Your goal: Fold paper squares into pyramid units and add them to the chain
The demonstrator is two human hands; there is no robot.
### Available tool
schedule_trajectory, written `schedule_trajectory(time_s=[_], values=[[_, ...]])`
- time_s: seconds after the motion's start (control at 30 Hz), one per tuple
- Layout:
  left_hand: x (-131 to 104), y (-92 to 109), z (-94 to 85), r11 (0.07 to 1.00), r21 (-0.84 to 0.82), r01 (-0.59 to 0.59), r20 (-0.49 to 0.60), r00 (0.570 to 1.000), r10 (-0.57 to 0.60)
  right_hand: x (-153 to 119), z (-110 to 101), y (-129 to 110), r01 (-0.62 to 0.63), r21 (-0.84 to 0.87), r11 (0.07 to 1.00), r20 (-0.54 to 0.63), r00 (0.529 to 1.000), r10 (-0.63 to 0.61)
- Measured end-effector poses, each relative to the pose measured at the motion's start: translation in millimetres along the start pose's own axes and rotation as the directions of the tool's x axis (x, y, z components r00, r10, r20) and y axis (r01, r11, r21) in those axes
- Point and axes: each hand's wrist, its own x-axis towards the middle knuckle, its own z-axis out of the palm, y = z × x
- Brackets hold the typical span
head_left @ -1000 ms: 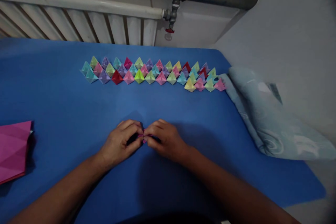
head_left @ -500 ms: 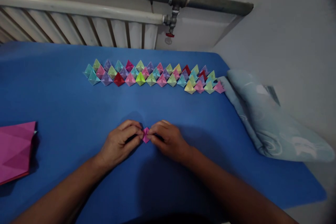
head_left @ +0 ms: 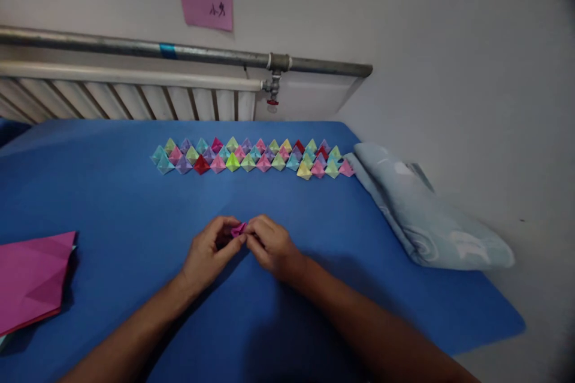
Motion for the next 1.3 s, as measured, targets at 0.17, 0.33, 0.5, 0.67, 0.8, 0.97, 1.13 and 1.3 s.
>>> schedule_trajectory(time_s=[0.17,0.33,0.5,0.67,0.8,0.97,1.13,1.3], values=[[-5.6,9.3,3.6,0.986,-0.135,0.100,-0.006,0.995,-0.102,-5.1,-1.9,-8.8,0.004,-0.009,1.000,-0.051,0.999,-0.005],[2.9,10.7,10.7,0.944,-0.292,0.155,-0.009,0.986,-0.165,-5.8,-1.9,-13.2,-0.131,-0.016,0.991,-0.139,0.982,0.127],[23.4,12.6,21.8,0.876,-0.402,0.268,0.105,0.963,-0.246,-3.9,1.6,-3.9,-0.226,-0.062,0.972,-0.232,0.950,0.206],[30.8,3.3,24.9,0.841,-0.459,0.287,0.156,0.958,-0.242,-2.2,6.9,4.0,-0.291,0.045,0.956,-0.291,0.911,0.291],[32.2,-10.9,16.7,0.837,-0.473,0.276,0.243,0.954,-0.177,1.8,12.0,7.9,-0.299,0.232,0.926,-0.223,0.910,0.350],[31.1,-15.6,5.7,0.836,-0.473,0.280,0.259,0.950,-0.172,4.7,14.7,6.1,-0.268,0.279,0.922,-0.165,0.932,0.321],[27.2,-8.8,4.7,0.863,-0.434,0.257,0.171,0.964,-0.201,5.1,11.5,1.2,-0.299,0.233,0.925,-0.144,0.930,0.337],[27.8,-6.2,6.2,0.843,-0.456,0.285,0.105,0.958,-0.267,4.5,9.6,0.6,-0.287,0.186,0.940,-0.156,0.935,0.317]])
